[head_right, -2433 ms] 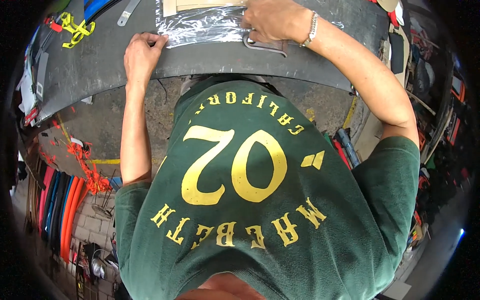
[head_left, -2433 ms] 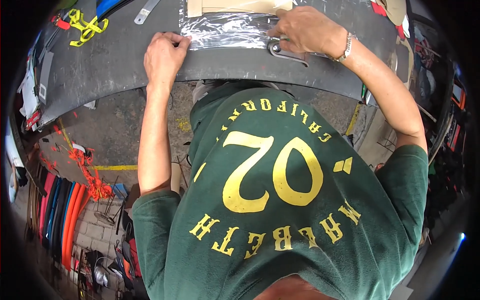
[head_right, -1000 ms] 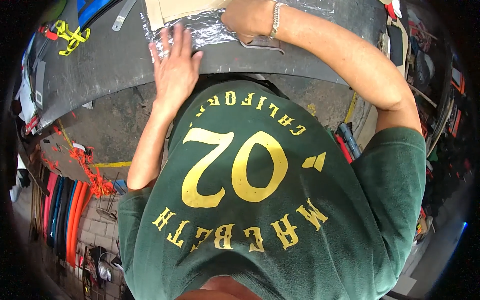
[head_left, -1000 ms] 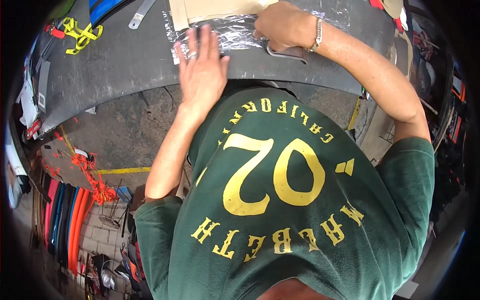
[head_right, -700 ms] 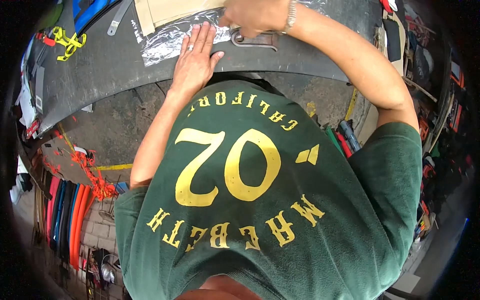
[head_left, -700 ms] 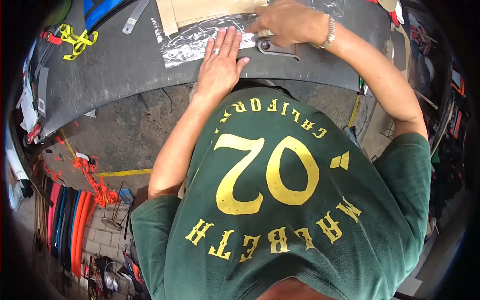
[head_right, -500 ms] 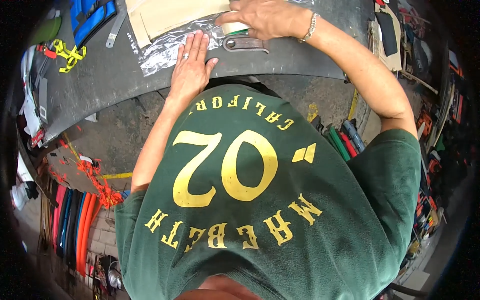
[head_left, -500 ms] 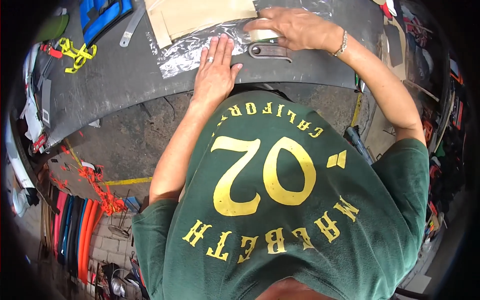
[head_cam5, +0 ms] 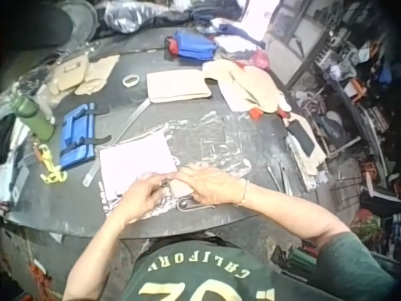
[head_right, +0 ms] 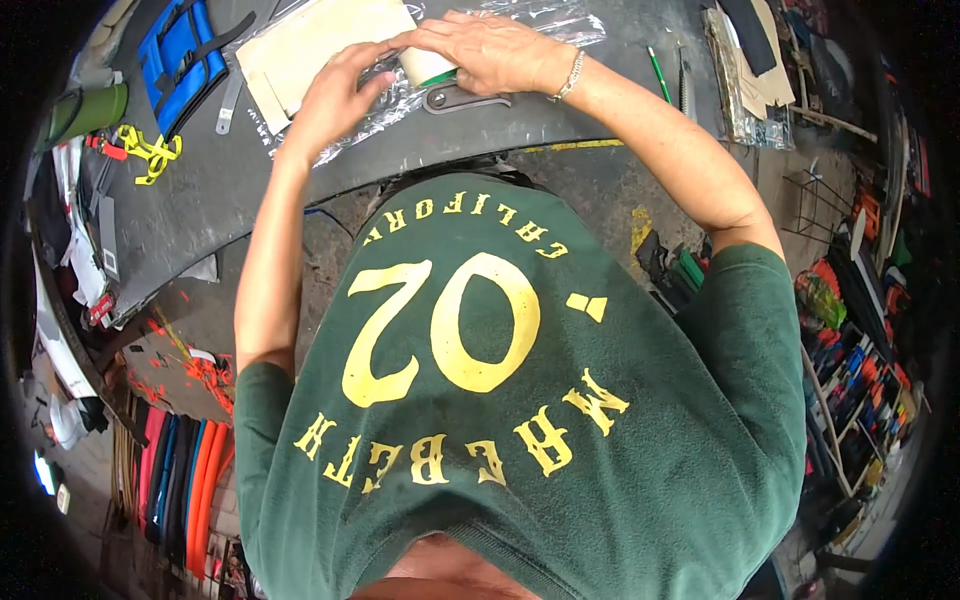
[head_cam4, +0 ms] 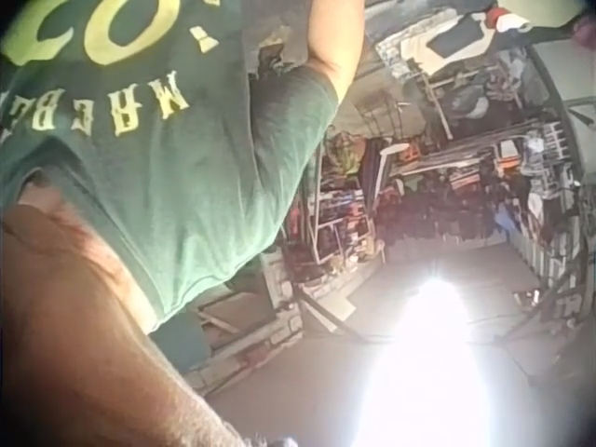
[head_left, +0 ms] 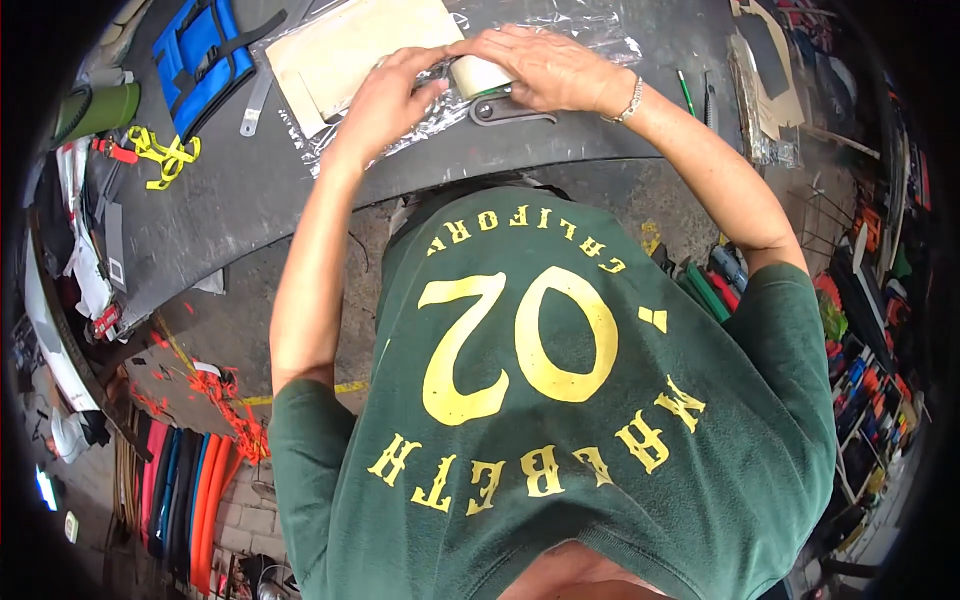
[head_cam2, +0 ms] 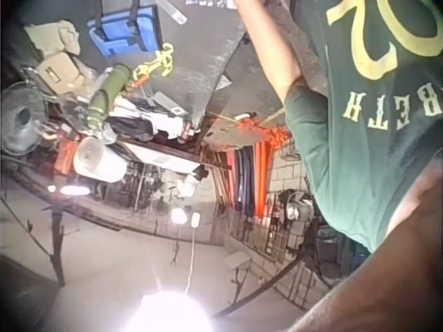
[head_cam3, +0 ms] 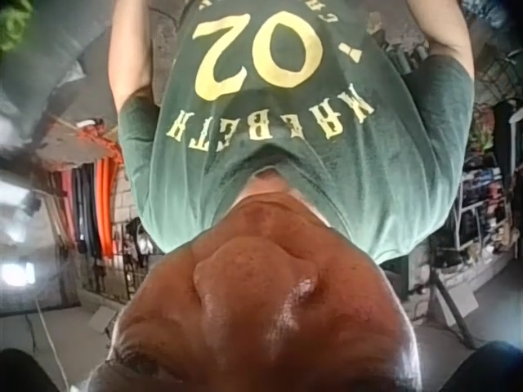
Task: Placing cardboard inserts and documents into plastic sleeves and sealing them with tape.
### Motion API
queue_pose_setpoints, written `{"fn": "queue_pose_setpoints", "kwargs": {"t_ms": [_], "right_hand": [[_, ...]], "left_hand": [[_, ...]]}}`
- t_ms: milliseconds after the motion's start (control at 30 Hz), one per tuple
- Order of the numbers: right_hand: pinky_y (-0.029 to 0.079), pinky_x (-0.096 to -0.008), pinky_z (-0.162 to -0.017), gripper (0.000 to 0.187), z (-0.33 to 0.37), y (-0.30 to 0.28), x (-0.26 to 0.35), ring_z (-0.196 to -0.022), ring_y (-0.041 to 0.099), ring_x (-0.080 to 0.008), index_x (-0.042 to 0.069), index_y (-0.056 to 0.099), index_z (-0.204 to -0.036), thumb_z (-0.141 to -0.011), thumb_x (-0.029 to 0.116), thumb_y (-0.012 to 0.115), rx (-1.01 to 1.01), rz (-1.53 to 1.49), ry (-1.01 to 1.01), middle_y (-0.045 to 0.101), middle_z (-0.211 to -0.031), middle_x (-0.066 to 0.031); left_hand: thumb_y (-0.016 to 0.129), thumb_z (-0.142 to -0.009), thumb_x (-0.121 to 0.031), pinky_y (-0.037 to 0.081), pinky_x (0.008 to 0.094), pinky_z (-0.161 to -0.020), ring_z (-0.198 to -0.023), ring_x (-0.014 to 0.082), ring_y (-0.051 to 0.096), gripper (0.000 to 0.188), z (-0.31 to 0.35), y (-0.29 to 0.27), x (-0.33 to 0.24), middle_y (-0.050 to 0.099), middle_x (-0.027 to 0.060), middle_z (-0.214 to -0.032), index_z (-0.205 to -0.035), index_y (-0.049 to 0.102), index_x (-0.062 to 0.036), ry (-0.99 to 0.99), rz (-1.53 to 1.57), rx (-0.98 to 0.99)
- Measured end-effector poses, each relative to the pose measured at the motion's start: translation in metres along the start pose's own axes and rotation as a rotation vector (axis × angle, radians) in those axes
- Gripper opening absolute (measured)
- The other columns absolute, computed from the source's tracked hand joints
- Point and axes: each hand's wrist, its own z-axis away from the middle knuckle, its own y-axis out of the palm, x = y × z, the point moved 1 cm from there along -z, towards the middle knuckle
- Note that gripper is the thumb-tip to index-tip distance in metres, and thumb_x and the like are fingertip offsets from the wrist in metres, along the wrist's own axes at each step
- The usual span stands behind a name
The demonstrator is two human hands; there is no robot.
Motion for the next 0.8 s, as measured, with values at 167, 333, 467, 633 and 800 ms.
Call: {"fn": "queue_pose_setpoints", "kwargs": {"t_ms": [167, 333, 467, 633, 800], "right_hand": [[0.043, -0.0452, -0.115, 0.082, 0.007, -0.003, 0.007, -0.129, 0.055, -0.0335, 0.017, 0.043, -0.151, -0.075, 0.002, 0.070, -0.084, -0.115, 0.023, 0.057, -0.141, -0.0121], [0.051, -0.0436, -0.094, 0.056, 0.055, -0.017, -0.014, -0.108, 0.061, -0.0345, 0.008, 0.056, -0.137, -0.083, 0.011, 0.071, -0.569, -0.307, 0.318, 0.060, -0.118, -0.0162], [0.044, -0.0470, -0.111, 0.067, 0.167, 0.019, -0.119, -0.135, 0.051, -0.0419, 0.008, 0.053, -0.145, -0.088, 0.038, 0.072, -0.361, 0.212, 1.137, 0.049, -0.149, -0.0212], [0.045, -0.0480, -0.110, 0.070, 0.265, 0.054, -0.159, -0.131, 0.053, -0.0457, 0.012, 0.051, -0.148, -0.088, 0.042, 0.070, -0.178, 0.227, 1.474, 0.052, -0.144, -0.0289], [0.051, -0.0481, -0.099, 0.052, 0.286, 0.062, -0.175, -0.112, 0.065, -0.0447, 0.013, 0.058, -0.141, -0.091, 0.028, 0.067, -0.382, 0.255, 1.386, 0.068, -0.117, -0.0287]], "left_hand": [[0.073, -0.095, -0.015, 0.044, 0.0236, -0.080, -0.083, 0.0075, 0.051, 0.039, -0.037, 0.016, 0.049, 0.055, -0.0048, -0.085, -0.133, 0.067, -0.0090, -0.220, 0.621, 0.534], [0.073, -0.094, -0.014, 0.044, 0.0247, -0.079, -0.082, 0.0091, 0.051, 0.029, -0.060, 0.015, 0.047, 0.055, -0.0048, -0.082, -0.121, 0.071, -0.0055, -0.105, 0.477, 0.634], [0.074, -0.094, -0.016, 0.046, 0.0270, -0.083, -0.087, 0.0091, 0.054, 0.027, -0.065, 0.020, 0.061, 0.062, -0.0039, -0.088, -0.118, 0.071, -0.0043, -0.147, 0.452, 0.672], [0.075, -0.094, -0.016, 0.048, 0.0269, -0.086, -0.085, 0.0084, 0.056, 0.029, -0.084, 0.020, 0.053, 0.064, -0.0038, -0.088, -0.120, 0.072, -0.0046, -0.141, 0.515, 0.800], [0.075, -0.093, -0.015, 0.050, 0.0265, -0.092, -0.094, 0.0091, 0.063, 0.035, -0.088, 0.026, 0.049, 0.072, 0.0003, -0.099, -0.126, 0.070, -0.0038, -0.078, 0.521, 0.804]]}}
